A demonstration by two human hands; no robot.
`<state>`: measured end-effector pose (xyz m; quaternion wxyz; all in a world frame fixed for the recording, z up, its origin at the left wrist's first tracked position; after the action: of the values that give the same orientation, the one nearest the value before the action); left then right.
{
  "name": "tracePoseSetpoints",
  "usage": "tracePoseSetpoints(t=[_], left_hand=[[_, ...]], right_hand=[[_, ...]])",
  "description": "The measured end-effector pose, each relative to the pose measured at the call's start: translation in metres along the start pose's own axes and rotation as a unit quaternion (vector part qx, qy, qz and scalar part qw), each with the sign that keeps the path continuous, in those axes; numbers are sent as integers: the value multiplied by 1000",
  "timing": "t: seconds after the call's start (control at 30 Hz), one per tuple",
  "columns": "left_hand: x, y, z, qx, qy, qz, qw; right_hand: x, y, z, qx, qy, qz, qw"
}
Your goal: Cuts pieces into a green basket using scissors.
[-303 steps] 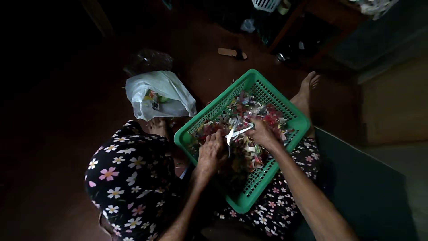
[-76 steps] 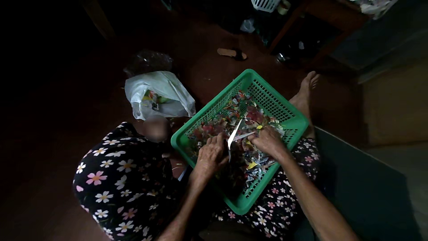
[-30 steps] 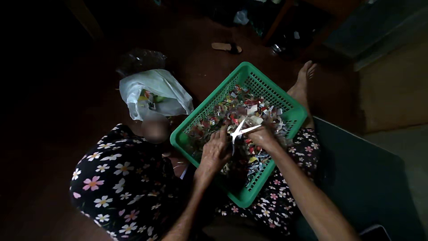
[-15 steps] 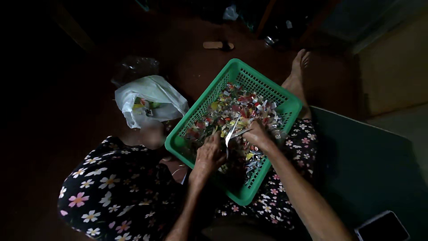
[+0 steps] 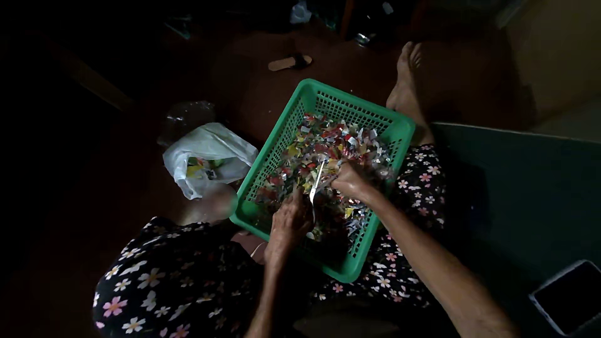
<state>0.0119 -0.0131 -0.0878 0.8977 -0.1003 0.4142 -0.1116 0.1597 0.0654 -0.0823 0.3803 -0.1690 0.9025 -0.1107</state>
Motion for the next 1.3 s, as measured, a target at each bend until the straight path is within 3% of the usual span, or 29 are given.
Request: tracePoseSetpoints(t=[0.1,0.17,0.23,0.3,0.37,0.47,0.57,0.7,0.87,0.97,1.07,1.3], left_hand=[[-9,6,-2,-14,-7,64,998],[-22,5,-7,-17,-15,95,995],[-29,3,-14,-37,-10,92,995],[-33,1,-20,-64,6,79,995],[-35,-1,-23,-82,5,79,993],[-35,1,-25,-72,-20,90,993],[-30,3,-26,-78,-21,76,994],[-31,0,-25,-94,-5,70,993],[-27,-4,-23,-86,21,61,994],[-19,-1,-18,-47,1,63,997],[-12,3,-5,2,-16,89,996],[-24,0,2,-22,18,139,990]], right_hand=[[1,1,-1,35,-53,-33,997],[-7,-2,-13,-37,-119,-17,992],[-9,-14,-29,-124,-239,-27,963],[-3,-36,-41,-149,-327,-55,932],[21,-59,-38,-159,-386,-112,902],[61,-77,-5,-100,-423,-236,869],[58,-46,16,-77,-400,-181,895],[30,4,3,-88,-304,-67,946],[-4,32,2,-61,-52,-4,997],[-8,18,-3,-3,-36,-9,999],[-4,12,-2,-13,-43,14,999],[4,13,-1,67,-48,-26,996]])
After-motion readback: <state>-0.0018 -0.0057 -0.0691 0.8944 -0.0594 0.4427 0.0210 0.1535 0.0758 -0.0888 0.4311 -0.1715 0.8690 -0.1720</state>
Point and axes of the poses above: each hand's wrist, its own y-axis towards the middle knuckle, its own x-axis out of the palm, z = x × y, the point moved 10 cm from there along y, towards the middle knuckle, and after that the axes turned 5 degrees about -x, right-handed, at the moved point
